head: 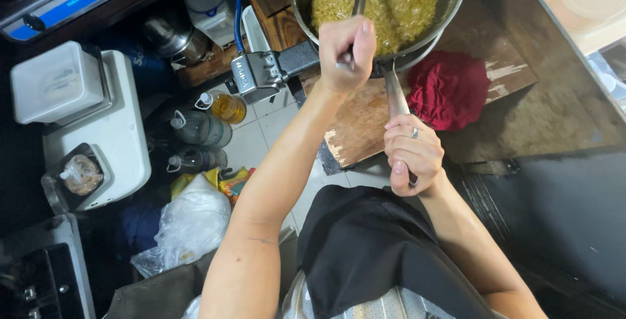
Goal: The person stirs a thick greenish mixture in a pan on a stovetop with a spatula, holding the pan handle with the other hand. They then carry a pot lid and a metal bowl to a small sink and wash them with a sponge under running water.
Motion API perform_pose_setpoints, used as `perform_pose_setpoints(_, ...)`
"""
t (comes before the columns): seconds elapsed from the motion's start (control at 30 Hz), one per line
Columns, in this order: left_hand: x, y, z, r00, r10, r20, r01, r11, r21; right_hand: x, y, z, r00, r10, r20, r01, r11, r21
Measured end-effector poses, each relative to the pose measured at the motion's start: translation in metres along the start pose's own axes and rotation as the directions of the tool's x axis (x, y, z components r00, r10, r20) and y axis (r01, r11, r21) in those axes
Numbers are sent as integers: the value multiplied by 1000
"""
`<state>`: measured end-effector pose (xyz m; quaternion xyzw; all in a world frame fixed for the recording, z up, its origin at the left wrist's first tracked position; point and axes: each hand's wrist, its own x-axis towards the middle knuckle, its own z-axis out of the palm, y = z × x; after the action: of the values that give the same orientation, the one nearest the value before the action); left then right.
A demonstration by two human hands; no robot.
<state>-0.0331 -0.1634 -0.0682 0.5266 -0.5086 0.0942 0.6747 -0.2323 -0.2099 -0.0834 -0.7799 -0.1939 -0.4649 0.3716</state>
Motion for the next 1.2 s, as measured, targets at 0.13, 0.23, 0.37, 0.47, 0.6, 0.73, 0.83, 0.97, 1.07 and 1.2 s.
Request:
perform_pose_setpoints(0.13, 5, -12, -1, 997, -82, 9, 82, 993, -80, -2, 1, 0, 1000, 11, -6, -11, 1000, -4)
perform_pose_setpoints(0.23, 3, -9, -14, 987, -47, 151, 66, 991, -119, -2, 2, 1, 999, 0, -32, 0, 1000, 0)
perform_pose_setpoints(0.37, -2, 6, -47, 944, 18, 330, 31, 989, -142, -1, 2, 2, 1000, 3, -28, -3, 1000, -5)
perform_pose_setpoints(0.47, 1, 17, -78, 904, 42, 426, 37, 984, -174, 0, 1, 2, 1000, -6, -29, 6, 1000, -7)
perform_pose_setpoints(0.6, 21, 35, -110, 944, 53, 326, 78, 924, -375, 1, -1, 1, 1000, 20, -24, -20, 1000, -16)
perform_pose_setpoints(0.73, 50, 62, -152, 960, 23, 279, 115, 875, -470, 2, -1, 2, 1000, 13, -24, -13, 1000, -10)
perform_pose_setpoints(0.83, 49, 80, -178, 969, -93, 227, 185, 887, -424, 1, 0, 2, 1000, 19, -21, -19, 1000, -2)
perform_pose_setpoints(0.97, 16, 88, -178, 944, -269, 193, 330, 811, -483, 1, 0, 2, 1000, 9, -22, -9, 1000, 6)
perform_pose_setpoints(1.07, -14, 86, -143, 924, -377, -61, 311, 836, -453, 2, -1, 2, 1000, 12, -9, -12, 1000, 6)
perform_pose_setpoints(1.2, -44, 83, -83, 977, -23, 212, 114, 896, -429, 6, -4, 1, 1000, 18, -15, -18, 1000, 8)
